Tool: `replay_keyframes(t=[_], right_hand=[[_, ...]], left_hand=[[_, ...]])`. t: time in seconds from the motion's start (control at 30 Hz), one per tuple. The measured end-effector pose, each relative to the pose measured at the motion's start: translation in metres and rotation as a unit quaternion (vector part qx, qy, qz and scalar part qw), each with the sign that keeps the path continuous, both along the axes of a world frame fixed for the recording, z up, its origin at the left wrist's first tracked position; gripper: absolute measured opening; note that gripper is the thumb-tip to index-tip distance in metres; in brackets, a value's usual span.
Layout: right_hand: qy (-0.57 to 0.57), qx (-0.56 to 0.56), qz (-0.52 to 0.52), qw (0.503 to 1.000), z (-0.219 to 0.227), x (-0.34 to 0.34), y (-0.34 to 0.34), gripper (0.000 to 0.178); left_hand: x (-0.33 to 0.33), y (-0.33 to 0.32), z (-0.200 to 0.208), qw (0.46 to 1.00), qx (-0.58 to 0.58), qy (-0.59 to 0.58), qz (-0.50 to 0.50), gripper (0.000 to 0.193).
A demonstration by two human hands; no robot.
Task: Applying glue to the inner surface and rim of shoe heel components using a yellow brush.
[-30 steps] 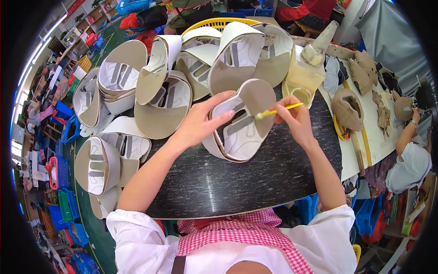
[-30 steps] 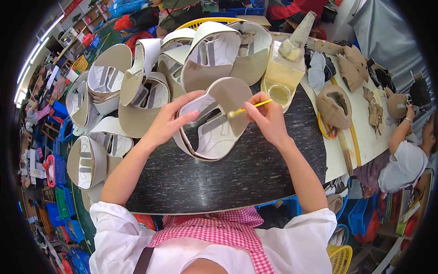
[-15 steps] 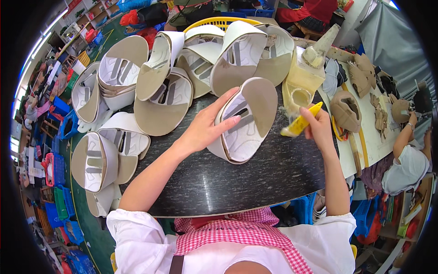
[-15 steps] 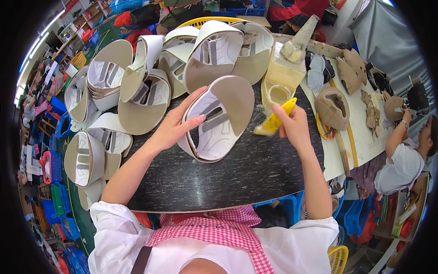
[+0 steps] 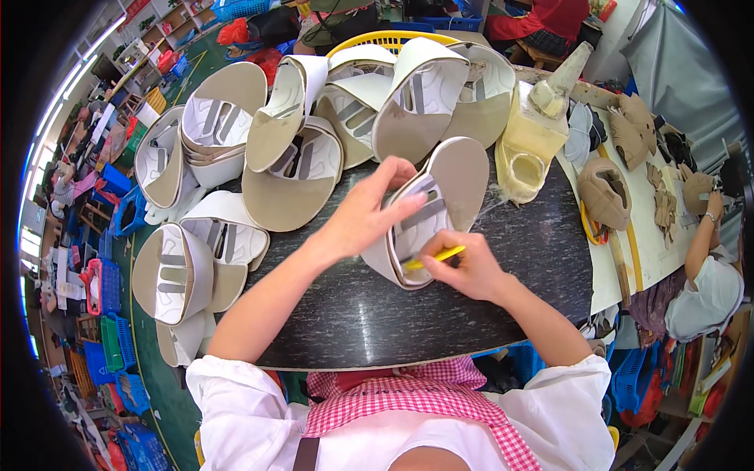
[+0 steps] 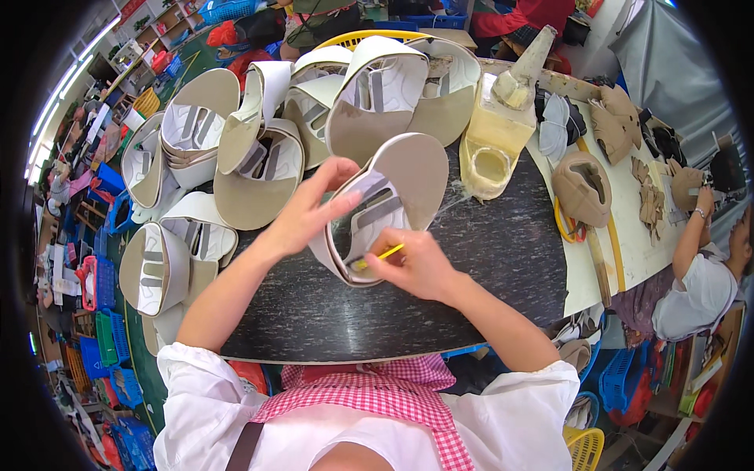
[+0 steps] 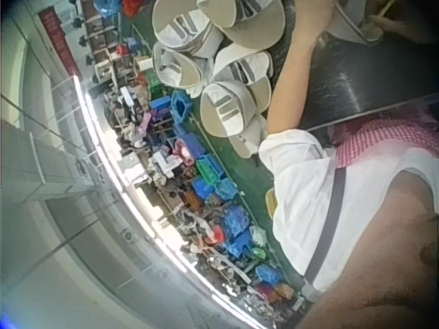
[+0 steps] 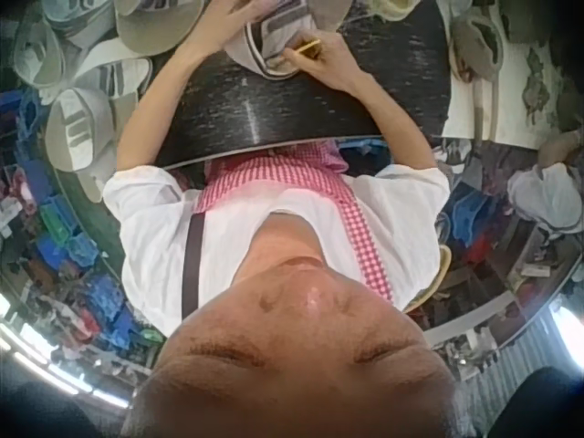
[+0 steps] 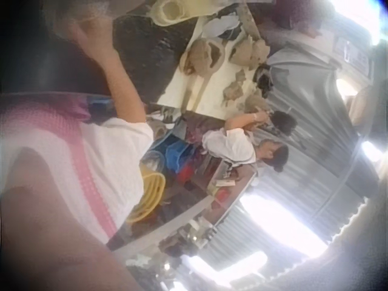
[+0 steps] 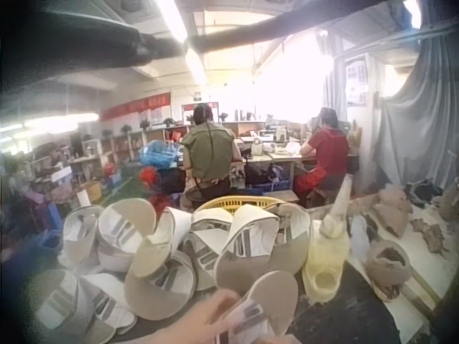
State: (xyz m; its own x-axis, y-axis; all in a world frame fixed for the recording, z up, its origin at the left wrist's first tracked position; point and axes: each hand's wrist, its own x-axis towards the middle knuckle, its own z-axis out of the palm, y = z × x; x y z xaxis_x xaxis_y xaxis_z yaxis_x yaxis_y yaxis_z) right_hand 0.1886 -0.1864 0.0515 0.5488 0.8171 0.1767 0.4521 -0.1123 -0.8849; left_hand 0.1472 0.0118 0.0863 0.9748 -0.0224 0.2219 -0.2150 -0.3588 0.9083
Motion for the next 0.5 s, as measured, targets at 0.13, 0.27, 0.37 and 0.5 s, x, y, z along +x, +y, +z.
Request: replay_keyframes(t=[0.13,0.27,0.37,0.5], right_hand=[[-0.076,0.071,-0.230,0.968,0.000,0.021,-0.010,0.013],[0.066,-0.047,-0.175,0.981,-0.003,0.013,-0.044,0.013],[0.001,0.062,-0.347,0.936,0.015,0.044,-0.052,0.020],[-0.128,-0.008,-0.302,0.945,0.012,0.082,-0.051,0.024]], left_hand=[[0.045,0.002,0.014,0.990,-0.006,0.143,-0.011,0.054],[0.056,-0.008,0.009,0.967,0.080,0.239,0.014,0.063],[0.046,-0.013,0.002,0.979,-0.054,0.192,0.035,0.066],[0.024,-0.012,0.013,0.989,-0.090,0.113,-0.013,0.064]])
